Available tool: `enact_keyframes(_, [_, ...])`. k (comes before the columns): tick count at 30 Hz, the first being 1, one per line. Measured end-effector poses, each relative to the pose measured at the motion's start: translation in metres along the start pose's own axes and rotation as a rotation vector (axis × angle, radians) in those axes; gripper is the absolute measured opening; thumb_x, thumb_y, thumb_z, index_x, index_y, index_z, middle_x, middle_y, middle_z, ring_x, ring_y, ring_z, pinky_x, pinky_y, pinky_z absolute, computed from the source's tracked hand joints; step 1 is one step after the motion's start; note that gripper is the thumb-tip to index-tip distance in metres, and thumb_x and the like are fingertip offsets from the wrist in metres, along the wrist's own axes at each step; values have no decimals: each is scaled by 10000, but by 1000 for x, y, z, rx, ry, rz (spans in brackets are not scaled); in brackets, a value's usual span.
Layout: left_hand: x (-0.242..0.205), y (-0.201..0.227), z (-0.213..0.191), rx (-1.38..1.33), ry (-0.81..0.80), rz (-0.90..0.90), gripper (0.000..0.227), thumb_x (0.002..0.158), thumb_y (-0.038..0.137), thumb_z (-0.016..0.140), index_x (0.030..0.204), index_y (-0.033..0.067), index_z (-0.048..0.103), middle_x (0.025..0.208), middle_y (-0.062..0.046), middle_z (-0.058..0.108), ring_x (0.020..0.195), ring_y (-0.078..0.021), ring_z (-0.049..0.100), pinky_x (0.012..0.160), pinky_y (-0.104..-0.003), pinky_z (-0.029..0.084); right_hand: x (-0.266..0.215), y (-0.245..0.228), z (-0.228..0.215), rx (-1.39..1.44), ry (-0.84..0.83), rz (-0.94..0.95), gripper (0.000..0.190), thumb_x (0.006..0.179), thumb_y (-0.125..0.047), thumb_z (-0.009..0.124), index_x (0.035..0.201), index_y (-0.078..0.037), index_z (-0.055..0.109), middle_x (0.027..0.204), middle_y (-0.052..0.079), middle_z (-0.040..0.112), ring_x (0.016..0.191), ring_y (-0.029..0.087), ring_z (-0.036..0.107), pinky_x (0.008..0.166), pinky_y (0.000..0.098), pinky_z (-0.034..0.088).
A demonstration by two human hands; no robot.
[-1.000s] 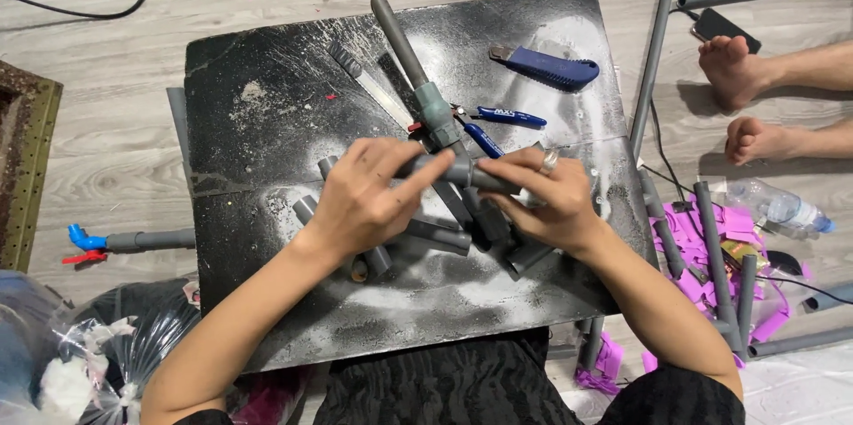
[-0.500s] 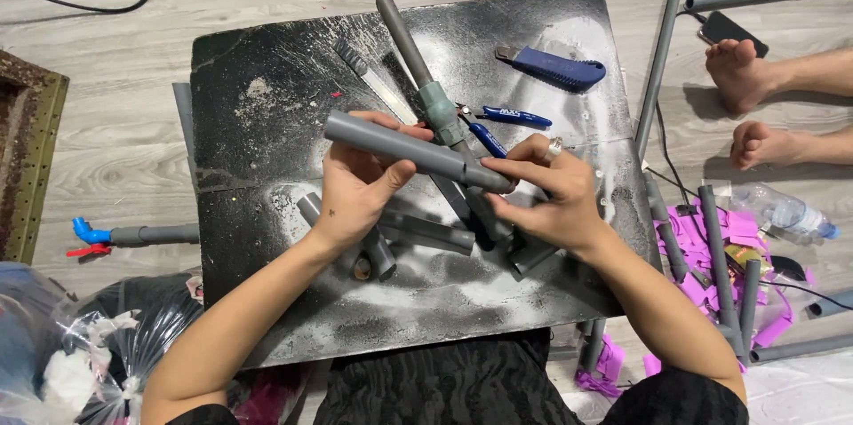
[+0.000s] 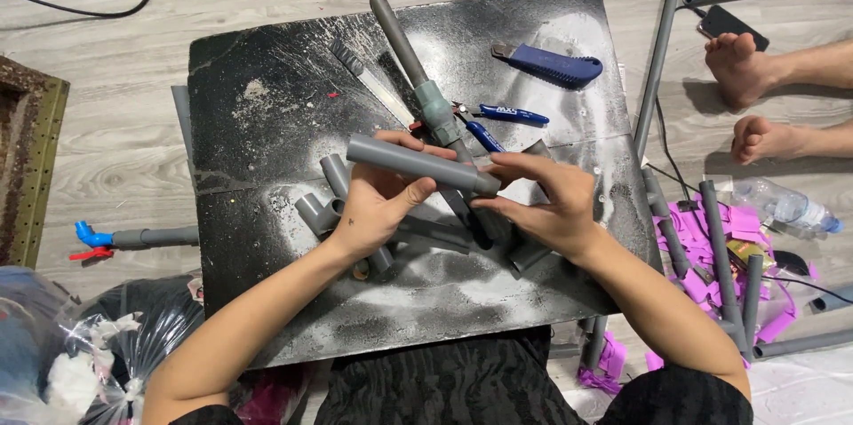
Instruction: Assembling a PVC pipe structure with a faucet and various connectors on the floor.
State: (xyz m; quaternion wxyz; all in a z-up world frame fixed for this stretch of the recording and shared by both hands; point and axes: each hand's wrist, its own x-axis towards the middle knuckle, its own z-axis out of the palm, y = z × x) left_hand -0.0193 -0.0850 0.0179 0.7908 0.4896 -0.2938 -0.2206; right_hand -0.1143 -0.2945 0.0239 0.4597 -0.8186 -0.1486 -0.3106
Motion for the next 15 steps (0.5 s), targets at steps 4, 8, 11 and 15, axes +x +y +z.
enact_keyframes(4, [-1, 5, 5, -44, 34, 2, 330, 943, 36, 698, 1175, -2, 466, 1213, -290, 677, 1110, -313, 700, 916, -393, 624, 10, -12, -1, -9, 21, 1, 276, 780, 4, 864, 980, -7, 673, 977, 105, 813, 793, 248, 791, 726, 305, 602])
enact_keyframes(8, [-7, 2, 8, -9, 52, 5, 296, 939, 9, 696, 1168, -23, 512, 1213, -283, 684, 1123, -317, 693, 923, -404, 619, 5, -9, 1, -17, 41, -14, 229, 796, 25, 850, 955, 8, 686, 982, 129, 813, 808, 256, 796, 728, 301, 601])
enact_keyframes(11, [-9, 5, 11, 63, 59, 29, 297, 915, 15, 726, 1154, -10, 553, 1204, -256, 697, 1132, -306, 687, 936, -375, 606, 4, -9, 1, 27, 45, -40, 257, 788, 7, 864, 978, -4, 691, 997, 133, 810, 817, 225, 797, 745, 292, 600])
enact_keyframes(15, [-11, 5, 9, 101, 42, 30, 296, 902, 1, 738, 1141, 9, 565, 1205, -233, 704, 1155, -292, 686, 952, -360, 591, 4, -13, 1, 12, 34, -27, 271, 773, 9, 869, 982, -2, 696, 970, 131, 813, 802, 259, 800, 745, 310, 605])
